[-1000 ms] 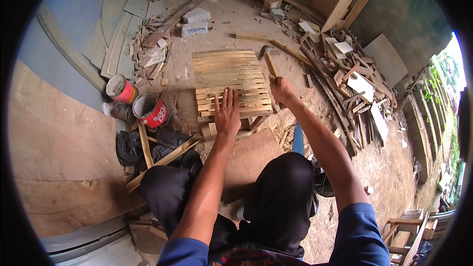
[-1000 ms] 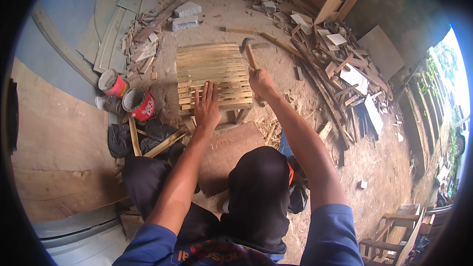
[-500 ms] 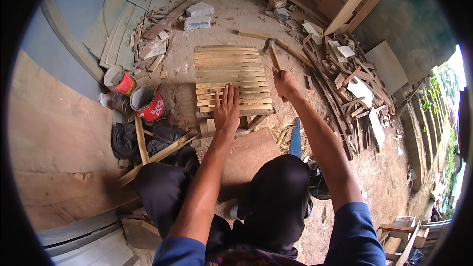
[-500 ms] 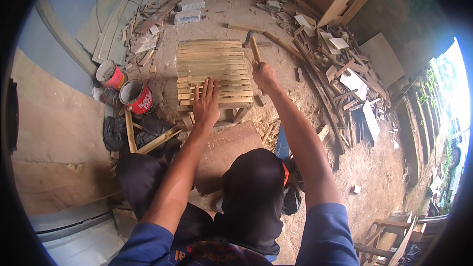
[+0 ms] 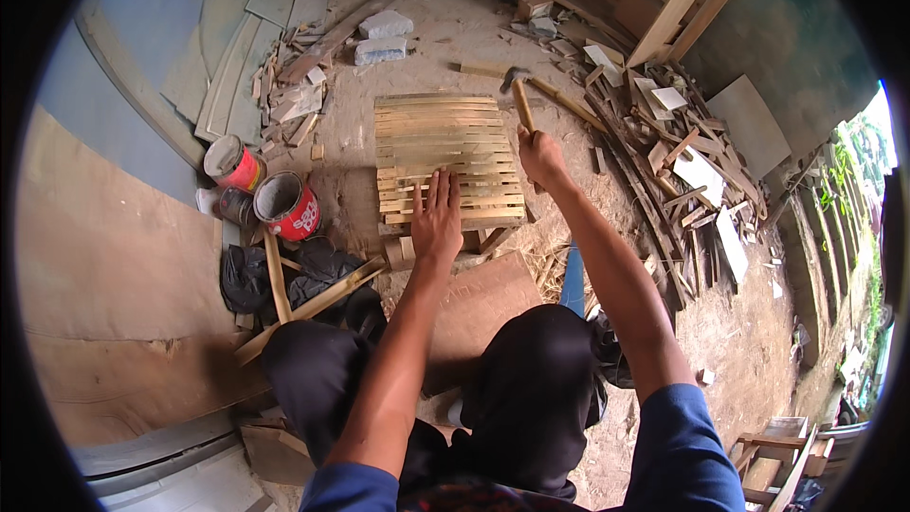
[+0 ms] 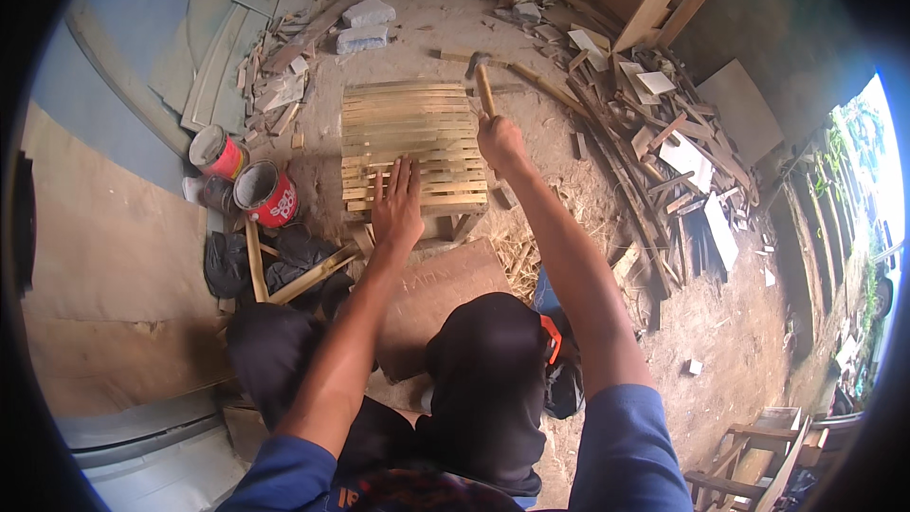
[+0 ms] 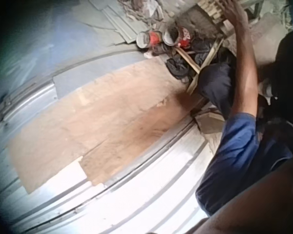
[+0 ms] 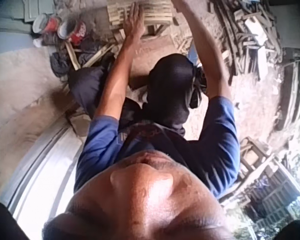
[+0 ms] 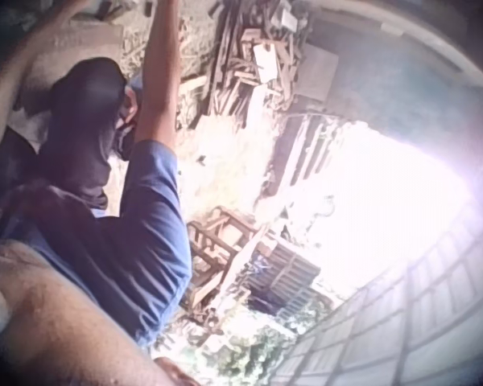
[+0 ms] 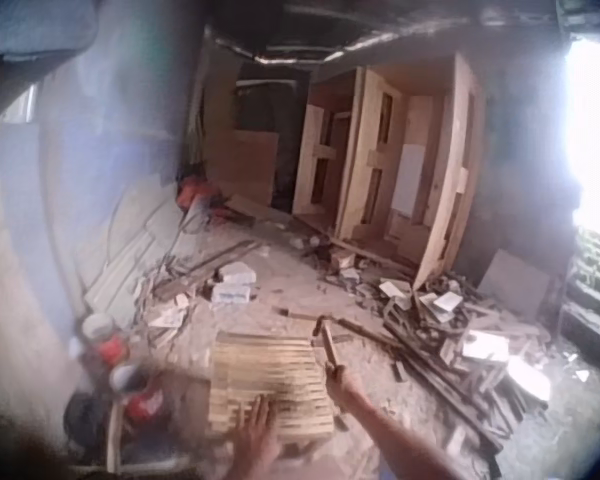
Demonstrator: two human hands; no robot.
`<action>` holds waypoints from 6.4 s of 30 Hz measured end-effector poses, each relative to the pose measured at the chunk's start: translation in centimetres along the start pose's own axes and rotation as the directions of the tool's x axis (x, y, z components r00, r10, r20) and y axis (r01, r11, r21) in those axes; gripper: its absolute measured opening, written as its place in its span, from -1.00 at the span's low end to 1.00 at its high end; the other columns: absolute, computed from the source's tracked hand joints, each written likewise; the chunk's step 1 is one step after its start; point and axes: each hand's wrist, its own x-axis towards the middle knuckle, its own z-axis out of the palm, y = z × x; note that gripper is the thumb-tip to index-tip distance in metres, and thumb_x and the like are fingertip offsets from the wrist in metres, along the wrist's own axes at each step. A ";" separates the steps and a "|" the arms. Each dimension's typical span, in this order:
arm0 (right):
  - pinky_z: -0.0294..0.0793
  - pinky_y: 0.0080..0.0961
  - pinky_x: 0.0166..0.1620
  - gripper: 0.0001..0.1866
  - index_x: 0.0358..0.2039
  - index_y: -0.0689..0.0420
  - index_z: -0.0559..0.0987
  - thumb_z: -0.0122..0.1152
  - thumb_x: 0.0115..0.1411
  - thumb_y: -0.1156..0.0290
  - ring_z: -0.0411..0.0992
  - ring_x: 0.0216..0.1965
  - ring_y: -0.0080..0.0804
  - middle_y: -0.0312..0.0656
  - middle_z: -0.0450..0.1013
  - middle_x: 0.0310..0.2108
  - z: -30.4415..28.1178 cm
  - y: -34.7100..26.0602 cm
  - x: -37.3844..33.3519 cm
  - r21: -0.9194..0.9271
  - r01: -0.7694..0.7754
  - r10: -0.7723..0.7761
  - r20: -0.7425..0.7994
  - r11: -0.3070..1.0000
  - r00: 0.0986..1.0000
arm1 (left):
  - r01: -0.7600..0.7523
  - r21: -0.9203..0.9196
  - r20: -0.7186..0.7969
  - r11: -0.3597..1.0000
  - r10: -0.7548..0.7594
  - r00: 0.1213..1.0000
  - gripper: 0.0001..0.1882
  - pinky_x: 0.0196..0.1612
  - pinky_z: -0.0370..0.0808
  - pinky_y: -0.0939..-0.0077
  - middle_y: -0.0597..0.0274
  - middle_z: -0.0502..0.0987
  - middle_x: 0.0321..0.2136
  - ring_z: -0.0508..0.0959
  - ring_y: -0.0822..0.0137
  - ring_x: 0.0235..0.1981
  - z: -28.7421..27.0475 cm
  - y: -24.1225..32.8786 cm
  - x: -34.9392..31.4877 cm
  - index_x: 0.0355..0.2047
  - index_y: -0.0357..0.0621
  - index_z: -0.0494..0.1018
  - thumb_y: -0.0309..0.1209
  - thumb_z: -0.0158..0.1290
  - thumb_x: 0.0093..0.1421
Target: The person assembles a small wooden stool by hammering nails into slats to secure them to the frame. The person repeatedly picks up nails, positions them, and uses a hammer to drive them in, occasionally adjusting the stool's position.
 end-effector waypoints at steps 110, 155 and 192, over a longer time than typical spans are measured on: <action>0.42 -0.04 -0.17 -0.63 -0.20 0.23 0.48 0.30 0.14 0.21 0.48 -0.19 0.16 0.19 0.49 -0.28 6.6 36.6 -48.9 0.038 -0.554 0.555 -0.091 0.831 0.827 | -0.177 0.051 0.053 0.983 0.175 0.983 0.02 0.27 -0.36 -0.65 0.09 -0.23 0.45 -0.16 0.01 0.45 -0.7 -0.5 4.5 0.44 0.15 -0.15 -0.72 -0.04 -0.02; 0.48 -0.14 0.03 -0.16 0.11 0.44 0.31 0.38 0.10 -0.03 0.49 -0.02 0.12 0.32 0.47 -0.10 12.4 9.2 -17.3 0.222 0.129 -0.127 -0.021 0.967 0.992 | 0.097 -0.588 -0.102 0.803 -0.192 0.976 -0.17 0.22 0.34 0.27 -0.28 0.41 0.12 0.39 -0.14 0.19 -7.0 -24.1 5.4 0.25 -0.25 0.22 -0.44 0.16 -0.12; 0.34 -0.31 0.17 -0.34 0.25 0.32 0.24 0.16 0.34 0.13 0.33 0.17 -0.16 0.11 0.39 0.10 11.7 7.9 -17.2 0.793 0.122 -0.256 0.045 0.597 0.966 | 0.426 -0.689 0.328 0.586 -0.272 0.905 -0.24 0.11 0.41 0.21 -0.24 0.48 0.05 0.51 -0.06 0.07 -1.0 -24.3 5.4 0.11 -0.38 0.38 -0.14 0.27 -0.04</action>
